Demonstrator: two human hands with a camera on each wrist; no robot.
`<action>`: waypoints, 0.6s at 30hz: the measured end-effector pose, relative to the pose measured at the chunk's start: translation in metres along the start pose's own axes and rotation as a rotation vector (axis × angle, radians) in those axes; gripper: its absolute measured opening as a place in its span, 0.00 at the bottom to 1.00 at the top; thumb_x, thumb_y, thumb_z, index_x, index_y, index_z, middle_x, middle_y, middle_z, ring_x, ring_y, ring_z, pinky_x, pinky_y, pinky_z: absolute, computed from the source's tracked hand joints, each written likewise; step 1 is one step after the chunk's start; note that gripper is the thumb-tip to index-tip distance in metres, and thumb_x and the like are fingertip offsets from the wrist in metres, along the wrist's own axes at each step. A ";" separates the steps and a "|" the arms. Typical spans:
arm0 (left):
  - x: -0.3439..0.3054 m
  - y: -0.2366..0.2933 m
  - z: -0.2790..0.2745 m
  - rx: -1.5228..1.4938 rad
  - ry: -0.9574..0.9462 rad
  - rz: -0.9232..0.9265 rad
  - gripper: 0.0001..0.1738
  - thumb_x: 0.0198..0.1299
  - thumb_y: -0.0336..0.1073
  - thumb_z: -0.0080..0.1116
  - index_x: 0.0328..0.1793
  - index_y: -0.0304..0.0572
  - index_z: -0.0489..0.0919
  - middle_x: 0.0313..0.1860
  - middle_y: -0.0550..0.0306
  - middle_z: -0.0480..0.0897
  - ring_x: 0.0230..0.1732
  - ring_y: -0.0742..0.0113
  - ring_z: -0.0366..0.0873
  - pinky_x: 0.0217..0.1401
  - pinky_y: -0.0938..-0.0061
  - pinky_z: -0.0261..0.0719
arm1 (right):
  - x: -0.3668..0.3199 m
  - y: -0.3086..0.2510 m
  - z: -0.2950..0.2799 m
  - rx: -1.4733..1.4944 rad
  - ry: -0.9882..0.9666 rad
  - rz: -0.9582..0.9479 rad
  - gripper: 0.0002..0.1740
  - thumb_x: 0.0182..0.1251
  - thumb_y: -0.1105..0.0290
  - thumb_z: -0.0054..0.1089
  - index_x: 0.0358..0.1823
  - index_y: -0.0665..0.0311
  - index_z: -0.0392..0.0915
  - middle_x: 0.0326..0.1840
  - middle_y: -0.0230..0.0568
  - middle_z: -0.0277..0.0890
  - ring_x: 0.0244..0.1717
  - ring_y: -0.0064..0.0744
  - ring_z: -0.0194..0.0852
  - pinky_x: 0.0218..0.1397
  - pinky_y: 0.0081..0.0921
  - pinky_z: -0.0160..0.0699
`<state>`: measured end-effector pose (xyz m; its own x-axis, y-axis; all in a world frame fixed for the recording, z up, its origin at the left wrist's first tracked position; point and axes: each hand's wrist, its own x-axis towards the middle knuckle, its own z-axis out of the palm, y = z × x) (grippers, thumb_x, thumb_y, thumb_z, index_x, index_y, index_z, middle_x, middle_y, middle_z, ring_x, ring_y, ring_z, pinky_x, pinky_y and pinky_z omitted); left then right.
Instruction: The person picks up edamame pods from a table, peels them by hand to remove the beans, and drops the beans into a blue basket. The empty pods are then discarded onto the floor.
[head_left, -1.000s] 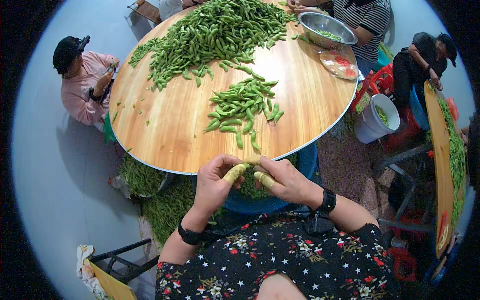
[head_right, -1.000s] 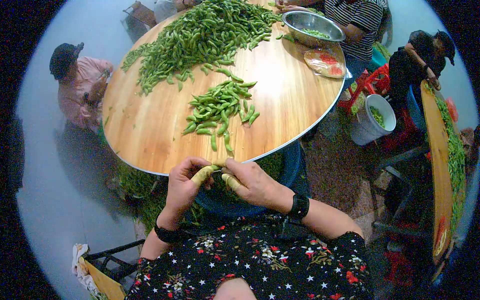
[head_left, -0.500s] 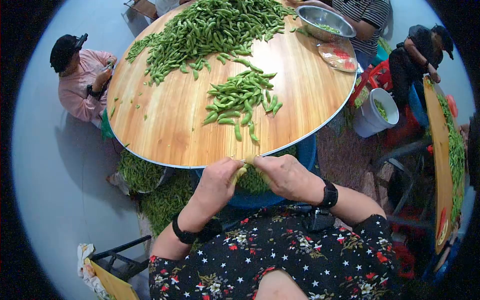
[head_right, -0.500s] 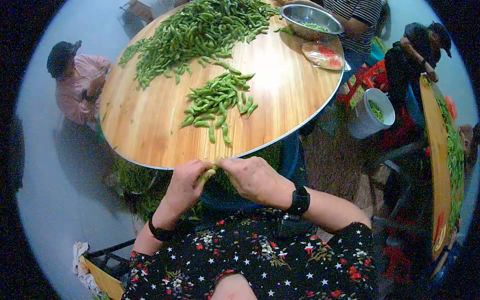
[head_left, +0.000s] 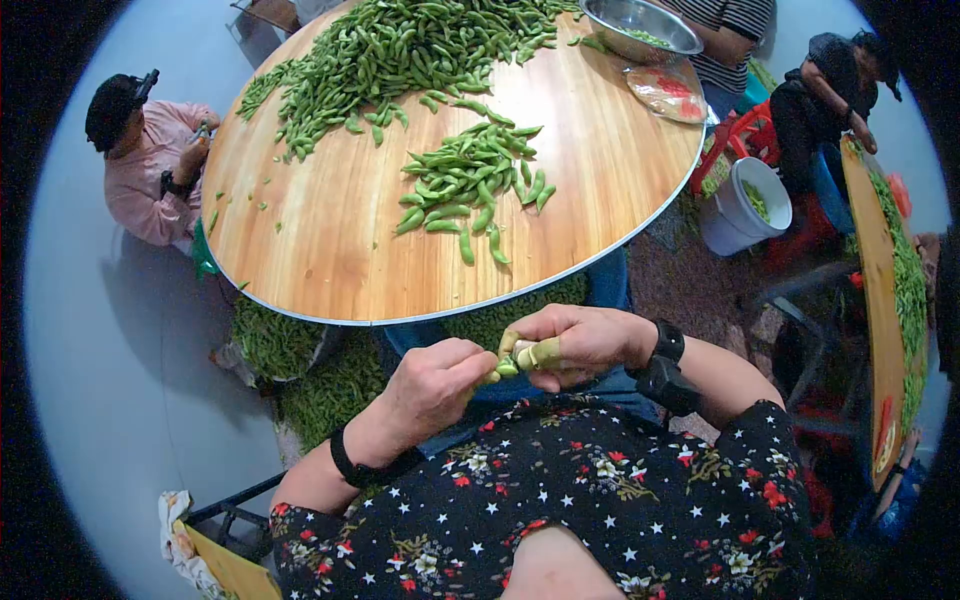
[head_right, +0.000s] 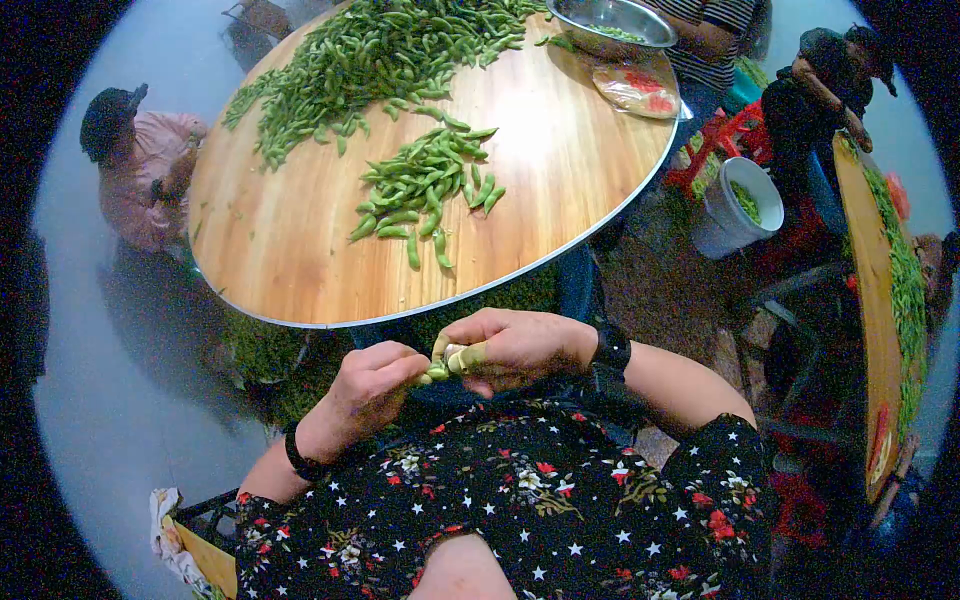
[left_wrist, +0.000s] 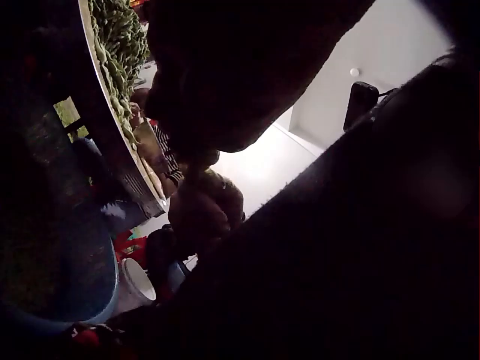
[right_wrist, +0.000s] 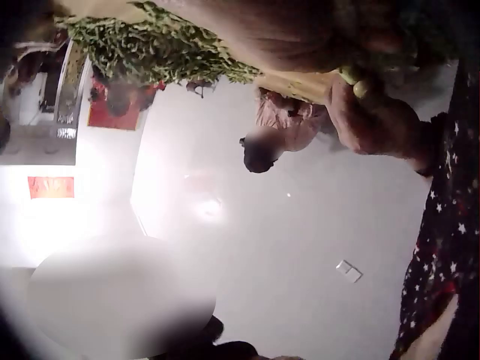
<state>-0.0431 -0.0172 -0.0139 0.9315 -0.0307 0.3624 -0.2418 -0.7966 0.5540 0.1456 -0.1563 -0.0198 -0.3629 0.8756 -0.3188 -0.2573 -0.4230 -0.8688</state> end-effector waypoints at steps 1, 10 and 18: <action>0.000 -0.001 0.001 -0.004 0.010 0.047 0.11 0.47 0.22 0.59 0.40 0.37 0.77 0.29 0.53 0.77 0.29 0.57 0.78 0.29 0.68 0.77 | 0.001 0.004 -0.001 0.075 -0.015 0.025 0.12 0.73 0.61 0.50 0.45 0.61 0.74 0.21 0.27 0.71 0.16 0.13 0.60 0.17 0.14 0.54; 0.002 0.004 0.013 0.176 0.086 -0.105 0.11 0.47 0.23 0.58 0.39 0.37 0.76 0.27 0.53 0.75 0.29 0.56 0.77 0.29 0.67 0.76 | 0.006 0.013 0.012 0.065 0.223 -0.112 0.11 0.73 0.62 0.49 0.44 0.63 0.72 0.26 0.30 0.74 0.19 0.17 0.67 0.21 0.15 0.64; 0.017 0.012 0.027 0.245 0.274 -0.225 0.07 0.50 0.26 0.59 0.34 0.37 0.73 0.24 0.52 0.71 0.27 0.55 0.75 0.28 0.65 0.74 | 0.017 0.021 0.012 0.107 0.451 -0.291 0.09 0.70 0.66 0.52 0.43 0.64 0.71 0.31 0.34 0.79 0.21 0.19 0.72 0.23 0.16 0.68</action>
<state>-0.0230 -0.0436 -0.0211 0.8391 0.2956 0.4567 0.0620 -0.8860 0.4596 0.1228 -0.1529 -0.0387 0.1514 0.9632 -0.2220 -0.3876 -0.1487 -0.9097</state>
